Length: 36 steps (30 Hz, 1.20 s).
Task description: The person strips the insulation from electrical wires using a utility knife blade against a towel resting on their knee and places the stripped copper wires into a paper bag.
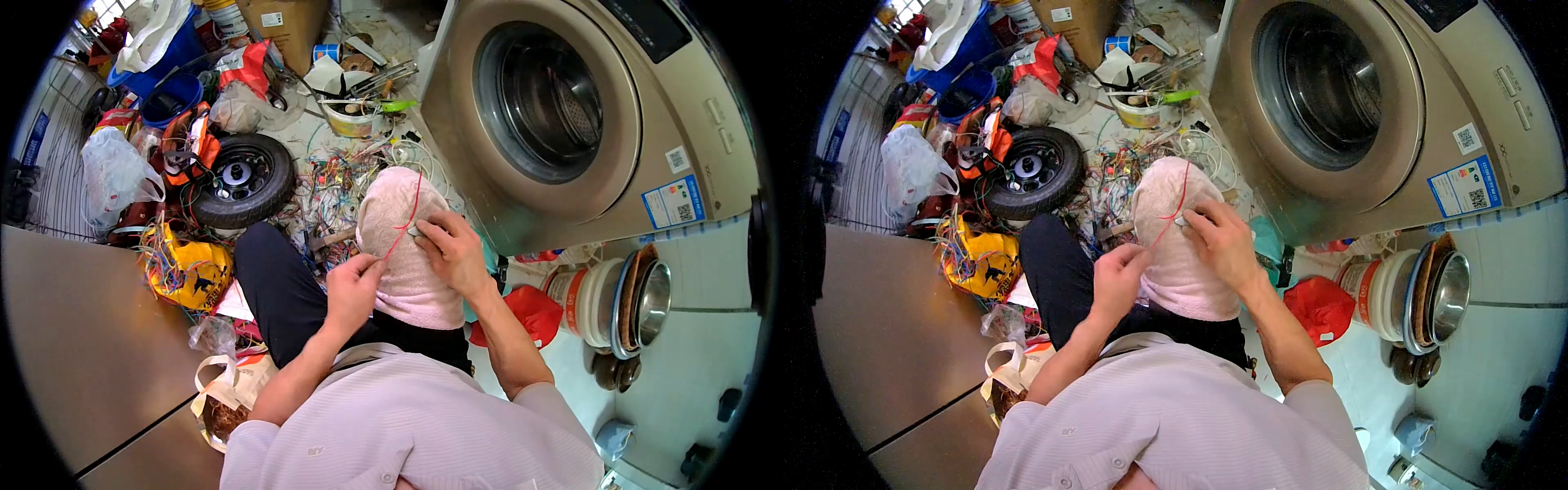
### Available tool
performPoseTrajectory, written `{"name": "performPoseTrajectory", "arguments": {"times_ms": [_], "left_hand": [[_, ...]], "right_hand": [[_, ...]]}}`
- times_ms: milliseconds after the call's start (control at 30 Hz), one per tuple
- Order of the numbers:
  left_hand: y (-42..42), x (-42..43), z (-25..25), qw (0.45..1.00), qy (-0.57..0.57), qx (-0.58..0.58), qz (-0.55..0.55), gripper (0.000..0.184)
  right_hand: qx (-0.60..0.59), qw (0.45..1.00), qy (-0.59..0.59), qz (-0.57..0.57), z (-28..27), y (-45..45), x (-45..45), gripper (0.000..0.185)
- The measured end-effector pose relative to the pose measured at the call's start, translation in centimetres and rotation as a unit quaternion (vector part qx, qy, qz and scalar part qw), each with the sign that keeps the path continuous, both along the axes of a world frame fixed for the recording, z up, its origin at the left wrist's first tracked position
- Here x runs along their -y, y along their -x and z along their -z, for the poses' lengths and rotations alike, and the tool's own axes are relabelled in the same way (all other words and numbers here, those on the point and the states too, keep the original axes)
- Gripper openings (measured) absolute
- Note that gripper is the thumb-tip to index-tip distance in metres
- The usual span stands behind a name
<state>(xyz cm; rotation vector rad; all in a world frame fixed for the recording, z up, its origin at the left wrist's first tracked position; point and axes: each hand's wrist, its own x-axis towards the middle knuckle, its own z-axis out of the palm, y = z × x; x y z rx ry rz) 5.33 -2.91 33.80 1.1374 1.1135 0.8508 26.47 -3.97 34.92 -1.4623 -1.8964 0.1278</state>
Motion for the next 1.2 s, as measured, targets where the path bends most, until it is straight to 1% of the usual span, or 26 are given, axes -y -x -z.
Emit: {"name": "performPoseTrajectory", "arguments": {"times_ms": [33, 67, 100, 167, 200, 267, 300, 367, 400, 467, 500, 567, 600, 667, 800, 867, 1000, 1067, 1200], "left_hand": [[-0.2, 0.3, -0.1, 0.923, -0.342, -0.177, -0.021, 0.003], [0.1, 0.9, -0.4, 0.894, -0.383, -0.232, 0.010, 0.008], [0.2, 1.1, -0.4, 0.894, -0.383, -0.232, 0.009, 0.008], [0.8, 1.2, -0.5, 0.843, -0.413, -0.336, 0.079, 0.017], [1.0, 1.1, -0.6, 0.843, -0.413, -0.337, 0.079, 0.017], [1.4, 0.6, -0.9, 0.835, -0.440, -0.321, 0.080, 0.024], [1.4, 0.6, -0.9, 0.834, -0.440, -0.323, 0.079, 0.024], [1.5, 0.3, -1.0, 0.842, -0.437, -0.307, 0.075, 0.010], [1.5, 0.1, -1.0, 0.840, -0.439, -0.308, 0.074, 0.010], [1.2, -0.1, -0.7, 0.926, -0.299, -0.229, 0.031, 0.006], [1.2, -0.2, -0.8, 0.926, -0.298, -0.230, 0.030, 0.006], [1.0, -0.5, -1.1, 0.920, -0.298, -0.250, 0.044, 0.006], [0.9, -0.6, -1.1, 0.921, -0.297, -0.249, 0.043, 0.006], [0.7, -0.6, -1.2, 0.914, -0.309, -0.259, 0.055, 0.005], [0.8, -0.6, -1.0, 0.910, -0.312, -0.264, 0.061, 0.004], [0.9, -0.6, -1.1, 0.897, -0.327, -0.285, 0.079, 0.006], [1.1, -0.4, -1.3, 0.888, -0.350, -0.291, 0.063, 0.002], [1.3, -0.3, -1.7, 0.855, -0.384, -0.336, 0.094, 0.004], [1.5, 0.6, -1.6, 0.852, -0.396, -0.329, 0.096, 0.008]], "right_hand": [[0.001, 1.000, -0.006, -0.001, 0.0, 0.1, 0.0, 0.029], [0.002, 1.000, -0.011, -0.001, 0.0, 0.2, 0.1, 0.029], [0.002, 1.000, -0.011, -0.001, 0.0, 0.2, 0.2, 0.029], [0.013, 1.000, 0.006, -0.008, -0.1, 0.1, 0.3, 0.029], [0.012, 1.000, 0.006, -0.008, -0.1, 0.2, 0.3, 0.029], [0.011, 1.000, -0.004, -0.010, 0.0, 0.3, 0.3, 0.030], [0.009, 1.000, -0.005, -0.012, 0.0, 0.3, 0.4, 0.030], [0.010, 1.000, -0.007, -0.012, 0.0, 0.3, 0.2, 0.030], [0.010, 1.000, -0.010, -0.012, -0.2, 0.1, 0.1, 0.030], [-0.008, 0.999, 0.016, -0.039, -0.5, -0.4, 0.1, 0.030], [-0.009, 0.999, 0.017, -0.040, -0.8, -0.8, 0.4, 0.030], [0.029, 0.993, 0.055, -0.103, -1.5, -1.6, 0.8, 0.030], [0.030, 0.993, 0.056, -0.103, -2.0, -1.6, 0.9, 0.030], [-0.046, 0.994, 0.061, -0.082, -2.8, -1.5, 1.1, 0.030], [-0.031, 0.998, 0.031, -0.047, -2.4, -1.0, -0.6, 0.029], [0.022, 0.997, 0.015, -0.066, -1.6, -0.4, -1.3, 0.033], [0.008, 0.997, 0.021, -0.077, -0.7, -0.2, -1.7, 0.032], [0.005, 0.997, 0.020, -0.077, -0.6, -0.4, -1.9, 0.032], [0.004, 0.997, 0.012, -0.072, -0.6, -0.1, -1.5, 0.032]]}}
